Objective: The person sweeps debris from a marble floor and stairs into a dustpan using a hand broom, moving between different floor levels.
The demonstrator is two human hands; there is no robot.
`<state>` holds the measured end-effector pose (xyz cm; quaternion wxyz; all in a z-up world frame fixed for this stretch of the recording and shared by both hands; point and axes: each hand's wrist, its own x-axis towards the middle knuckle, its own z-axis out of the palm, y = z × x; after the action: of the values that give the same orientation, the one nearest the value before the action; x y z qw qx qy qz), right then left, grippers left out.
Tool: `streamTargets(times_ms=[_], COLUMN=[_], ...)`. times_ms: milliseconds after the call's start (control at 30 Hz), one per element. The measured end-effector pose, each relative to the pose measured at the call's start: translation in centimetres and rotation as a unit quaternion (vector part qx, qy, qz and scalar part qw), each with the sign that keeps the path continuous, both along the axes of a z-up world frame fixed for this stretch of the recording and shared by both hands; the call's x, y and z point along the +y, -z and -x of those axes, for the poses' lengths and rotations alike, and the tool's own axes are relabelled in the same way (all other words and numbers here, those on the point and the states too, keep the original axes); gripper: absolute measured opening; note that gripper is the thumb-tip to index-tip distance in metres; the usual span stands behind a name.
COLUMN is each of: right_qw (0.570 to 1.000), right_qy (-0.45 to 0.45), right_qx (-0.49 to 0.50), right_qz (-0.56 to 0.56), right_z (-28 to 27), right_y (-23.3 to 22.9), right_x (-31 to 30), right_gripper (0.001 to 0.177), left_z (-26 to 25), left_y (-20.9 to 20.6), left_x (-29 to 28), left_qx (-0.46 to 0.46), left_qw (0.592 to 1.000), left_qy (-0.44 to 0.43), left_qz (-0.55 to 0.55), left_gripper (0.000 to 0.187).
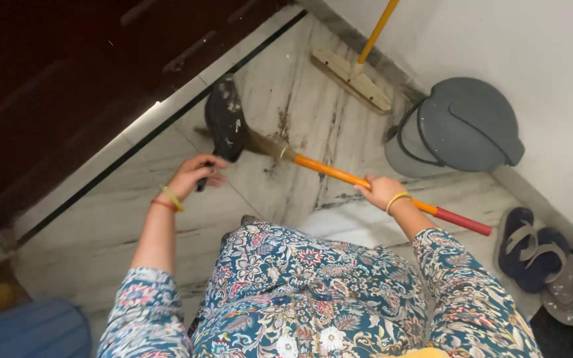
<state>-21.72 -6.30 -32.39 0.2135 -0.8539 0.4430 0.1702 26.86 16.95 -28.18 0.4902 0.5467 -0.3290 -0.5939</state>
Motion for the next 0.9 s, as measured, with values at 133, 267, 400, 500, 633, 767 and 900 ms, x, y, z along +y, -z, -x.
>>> streamTargets(times_ms=[133,267,400,500,633,767,900], right_qw=[0.999,0.985,0.977,0.978,0.984,0.987,0.988], right_qy=[-0.037,-0.115,-0.058,0.018,0.051,0.075,0.145], right_qx=[0.016,0.113,0.201,0.208,0.163,0.126,0.059], right_qz=[-0.036,-0.054,-0.035,0.005,0.050,0.064,0.003], right_z=[1.2,4.8,10.6,12.0,8.6,3.4,2.6], right_y=[1.7,3.6,4.3,4.6,5.0,3.8,1.8], right_x=[1.8,1.6,-0.6,-1.9,-4.1,-4.6,-4.4], right_gripper=[0.057,0.057,0.060,0.060,0.057,0.059,0.067], left_z=[-2.0,-3.1,-2.9,-2.2,-1.8,-2.2,-3.8], left_y=[-2.7,-2.3,-1.1,0.2,1.6,3.2,7.0], left_x=[4.0,4.9,4.6,3.8,3.2,3.5,4.6], left_qx=[0.017,0.032,0.064,0.073,0.099,0.089,0.030], left_qw=[1.000,0.999,0.996,0.992,0.985,0.983,0.982], left_qy=[0.019,0.002,-0.056,-0.103,-0.143,-0.160,-0.152], left_qz=[-0.009,-0.031,-0.025,-0.007,0.013,-0.026,-0.110], left_gripper=[0.028,0.023,0.032,0.038,0.037,0.033,0.033])
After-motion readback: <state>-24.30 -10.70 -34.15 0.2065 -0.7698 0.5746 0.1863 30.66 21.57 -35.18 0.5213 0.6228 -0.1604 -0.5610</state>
